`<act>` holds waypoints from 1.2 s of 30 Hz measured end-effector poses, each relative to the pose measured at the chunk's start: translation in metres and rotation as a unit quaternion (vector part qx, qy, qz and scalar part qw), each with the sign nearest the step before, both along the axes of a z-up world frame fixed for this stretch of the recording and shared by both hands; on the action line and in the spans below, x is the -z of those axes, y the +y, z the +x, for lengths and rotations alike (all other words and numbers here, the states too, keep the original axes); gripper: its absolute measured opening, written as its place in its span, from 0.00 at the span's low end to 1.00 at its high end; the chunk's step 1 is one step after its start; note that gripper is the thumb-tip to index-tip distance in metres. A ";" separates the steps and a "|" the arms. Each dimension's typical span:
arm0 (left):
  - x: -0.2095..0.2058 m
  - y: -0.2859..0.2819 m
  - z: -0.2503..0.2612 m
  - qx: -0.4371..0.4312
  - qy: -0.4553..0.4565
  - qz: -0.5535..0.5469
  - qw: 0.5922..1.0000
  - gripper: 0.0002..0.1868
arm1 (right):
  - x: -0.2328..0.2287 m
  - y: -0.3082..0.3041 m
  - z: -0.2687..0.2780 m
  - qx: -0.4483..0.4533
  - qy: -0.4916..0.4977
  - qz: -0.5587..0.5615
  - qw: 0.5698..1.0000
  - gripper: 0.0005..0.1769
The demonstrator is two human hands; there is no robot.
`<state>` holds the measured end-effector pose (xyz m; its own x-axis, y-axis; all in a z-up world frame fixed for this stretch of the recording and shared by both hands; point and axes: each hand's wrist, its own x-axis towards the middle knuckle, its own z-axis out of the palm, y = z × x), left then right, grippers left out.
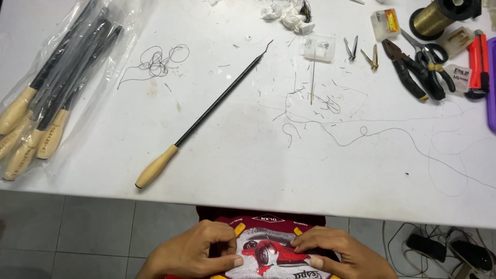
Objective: The person wraps a thin black wire around a slender metal rod, then uses pliers to trim the excess wire and continues wrapping the remaining length. The workspace contains various tools and wire scraps.
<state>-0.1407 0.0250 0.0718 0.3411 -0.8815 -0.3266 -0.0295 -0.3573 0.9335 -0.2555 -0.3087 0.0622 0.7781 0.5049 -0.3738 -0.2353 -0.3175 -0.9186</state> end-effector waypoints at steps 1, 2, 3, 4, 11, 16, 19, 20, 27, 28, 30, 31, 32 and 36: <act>0.009 0.003 0.000 0.000 0.000 0.001 1.000 0.16 | 0.002 -0.001 -0.001 0.000 0.000 0.001 1.000 0.26; 0.017 0.006 0.000 -0.015 0.017 0.073 0.997 0.16 | 0.003 -0.001 -0.002 0.005 0.025 0.005 1.000 0.27; 0.025 0.008 0.000 -0.030 0.033 0.144 0.989 0.16 | 0.004 -0.002 -0.003 0.010 0.050 0.009 0.999 0.28; 0.030 0.008 0.001 -0.030 0.033 0.144 0.989 0.16 | 0.004 -0.002 -0.003 0.010 0.050 0.010 0.999 0.28; 0.075 0.012 0.000 -0.107 0.086 0.310 0.941 0.29 | 0.031 0.002 -0.001 0.032 0.161 -0.179 0.970 0.32; 0.058 0.015 -0.002 -0.127 0.135 0.339 0.922 0.29 | 0.020 -0.003 0.001 0.053 0.247 -0.187 0.949 0.31; 0.030 0.020 0.002 -0.061 0.105 0.235 0.964 0.17 | 0.008 -0.023 -0.001 0.011 0.122 -0.187 0.975 0.32; 0.013 0.019 0.005 -0.045 0.115 0.247 0.961 0.16 | 0.000 -0.027 0.000 0.017 0.106 -0.163 0.981 0.30; -0.036 0.011 0.027 -0.072 -0.024 0.091 0.993 0.16 | -0.015 -0.031 0.050 0.078 -0.220 -0.233 0.944 0.19; -0.038 0.004 0.031 -0.072 -0.023 0.092 0.993 0.16 | -0.012 -0.032 0.064 0.078 -0.219 -0.233 0.944 0.19; -0.043 -0.009 0.041 -0.118 -0.084 0.053 0.988 0.15 | -0.007 -0.035 0.094 0.079 -0.303 -0.263 0.913 0.11; -0.042 -0.015 0.045 -0.119 -0.084 0.052 0.988 0.15 | -0.004 -0.036 0.108 0.078 -0.303 -0.263 0.913 0.11; -0.040 -0.021 0.050 -0.122 -0.096 0.026 0.988 0.14 | 0.000 -0.038 0.122 0.080 -0.333 -0.272 0.899 0.08; -0.036 -0.050 0.072 -0.123 -0.125 -0.086 0.981 0.13 | 0.012 -0.041 0.165 0.131 -0.334 -0.359 0.861 0.05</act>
<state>-0.0685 -0.0255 0.1073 0.6014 -0.7967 -0.0589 -0.1983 -0.2204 0.9550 -0.0902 -0.3501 0.0503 0.9928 0.1038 0.0592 0.1194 -0.8772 -0.4651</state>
